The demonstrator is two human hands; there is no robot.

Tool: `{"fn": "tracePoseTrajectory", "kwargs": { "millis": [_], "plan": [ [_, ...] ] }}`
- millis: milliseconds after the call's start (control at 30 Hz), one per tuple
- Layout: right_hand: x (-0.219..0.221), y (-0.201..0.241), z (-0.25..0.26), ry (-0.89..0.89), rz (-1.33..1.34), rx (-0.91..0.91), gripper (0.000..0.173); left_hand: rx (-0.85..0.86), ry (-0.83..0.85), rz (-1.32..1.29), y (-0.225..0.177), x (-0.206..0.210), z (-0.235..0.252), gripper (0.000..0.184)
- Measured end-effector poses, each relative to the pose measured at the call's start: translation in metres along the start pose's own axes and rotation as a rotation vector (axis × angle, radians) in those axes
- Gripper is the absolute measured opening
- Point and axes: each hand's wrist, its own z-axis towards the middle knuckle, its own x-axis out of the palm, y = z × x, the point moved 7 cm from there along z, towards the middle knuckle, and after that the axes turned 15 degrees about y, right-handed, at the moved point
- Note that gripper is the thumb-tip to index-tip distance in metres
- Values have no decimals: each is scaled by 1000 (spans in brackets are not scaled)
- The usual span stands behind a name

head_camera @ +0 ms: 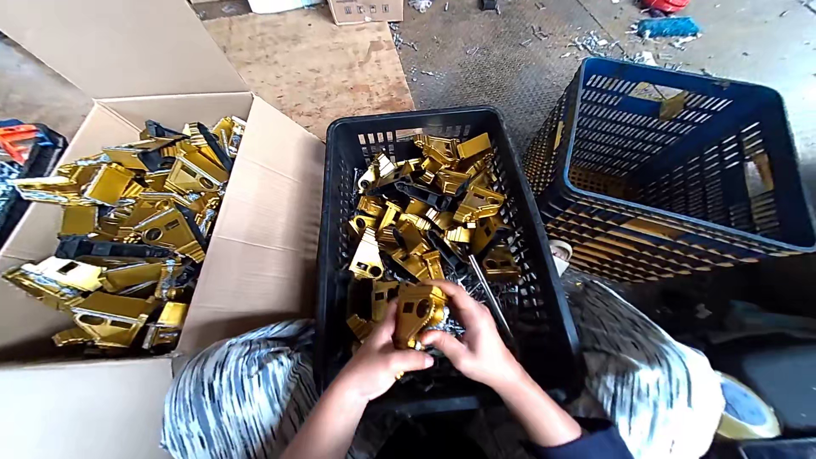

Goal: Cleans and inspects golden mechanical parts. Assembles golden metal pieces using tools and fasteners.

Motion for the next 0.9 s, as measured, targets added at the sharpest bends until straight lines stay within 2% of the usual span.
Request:
{"fn": "tracePoseTrajectory", "kwargs": {
  "millis": [67,133,200,233,267,333,400,500,600,733,800,900],
  "plan": [
    [7,-9,-2,24,84,20,60,-42,-23,-36,15,-6,-4,106],
    [10,-20,-1,59,127,97,60,-65,-86,-77,22,-10,-5,107],
    [-3,-38,6,124,73,266,67,-68,-234,-83,21,-18,-2,106],
    [-18,-50,8,144,-16,383,63,-52,-317,-66,16,-24,-1,109],
    [-36,-62,10,146,-151,514,50,-15,-393,-46,10,-32,-1,108],
    [-70,-84,8,190,-457,855,27,77,-516,-51,-4,-48,-2,89],
    [-76,-107,1,336,-620,1174,27,116,-596,-114,-13,-59,-4,63],
    [-48,-123,0,437,-701,1353,32,131,-691,-152,-20,-63,-2,50],
    [-41,-127,2,462,-658,1298,33,217,-688,-68,-25,-59,0,43],
    [-59,-89,0,260,-617,907,26,307,-673,196,-37,-61,-5,30],
    [-54,-68,-6,233,-563,748,24,325,-651,354,-42,-64,-7,23],
    [-43,-46,-5,183,-259,461,19,327,-652,480,-44,-66,-6,18]
  ]
}}
